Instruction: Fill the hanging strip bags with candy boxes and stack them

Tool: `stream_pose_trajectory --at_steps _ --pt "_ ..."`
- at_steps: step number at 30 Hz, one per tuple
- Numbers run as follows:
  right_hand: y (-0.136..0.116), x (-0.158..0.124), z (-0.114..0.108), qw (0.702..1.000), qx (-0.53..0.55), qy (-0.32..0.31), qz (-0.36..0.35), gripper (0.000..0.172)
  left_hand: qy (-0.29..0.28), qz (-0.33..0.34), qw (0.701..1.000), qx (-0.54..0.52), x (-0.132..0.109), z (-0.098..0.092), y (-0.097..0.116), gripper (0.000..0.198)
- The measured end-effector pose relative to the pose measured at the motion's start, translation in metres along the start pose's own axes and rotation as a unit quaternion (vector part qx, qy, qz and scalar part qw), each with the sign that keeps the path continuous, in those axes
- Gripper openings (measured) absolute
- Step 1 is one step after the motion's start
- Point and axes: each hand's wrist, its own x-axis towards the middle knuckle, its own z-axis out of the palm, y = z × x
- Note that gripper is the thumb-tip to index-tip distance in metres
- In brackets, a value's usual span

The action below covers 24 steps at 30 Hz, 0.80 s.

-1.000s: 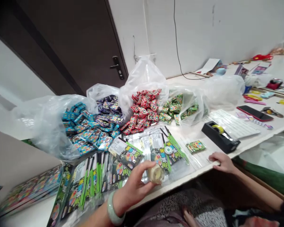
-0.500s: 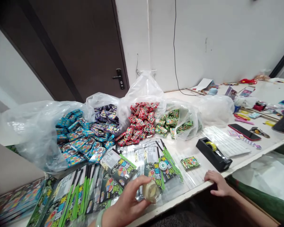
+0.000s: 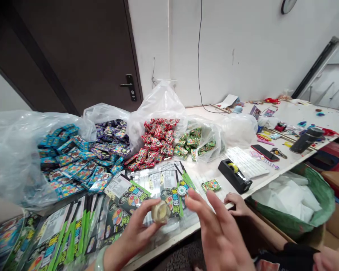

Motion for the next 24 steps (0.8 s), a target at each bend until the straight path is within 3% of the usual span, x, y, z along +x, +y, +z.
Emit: stream_pose_trajectory --at_steps 2,4,7,9,13,19,24 --pt "-0.027 0.0 0.038 0.989 0.085 0.112 0.04 0.046 0.03 -0.052 0.997 -0.047 -0.001 0.0 -0.004 0.041" --pt "-0.037 0.012 0.066 0.979 0.073 0.175 0.072 0.034 0.044 -0.117 0.986 -0.108 0.0 -0.001 -0.006 0.038" --pt "-0.024 0.037 0.084 0.988 -0.075 0.125 0.056 0.018 0.048 -0.214 0.953 -0.209 0.006 -0.003 -0.006 0.041" --pt "-0.009 0.049 0.087 0.978 -0.179 0.097 0.049 0.015 0.055 -0.25 0.929 -0.267 0.01 -0.004 -0.005 0.045" --pt "0.01 0.06 0.089 0.942 -0.318 0.071 0.077 0.033 0.045 -0.285 0.901 -0.323 0.015 -0.004 -0.003 0.051" --pt "0.02 0.066 0.089 0.923 -0.374 0.045 0.073 0.033 0.0 -0.29 0.897 -0.334 0.014 -0.002 -0.007 0.054" --pt "0.024 0.069 0.094 0.94 -0.33 0.049 0.071 0.025 -0.031 -0.287 0.9 -0.328 0.014 0.001 -0.012 0.048"
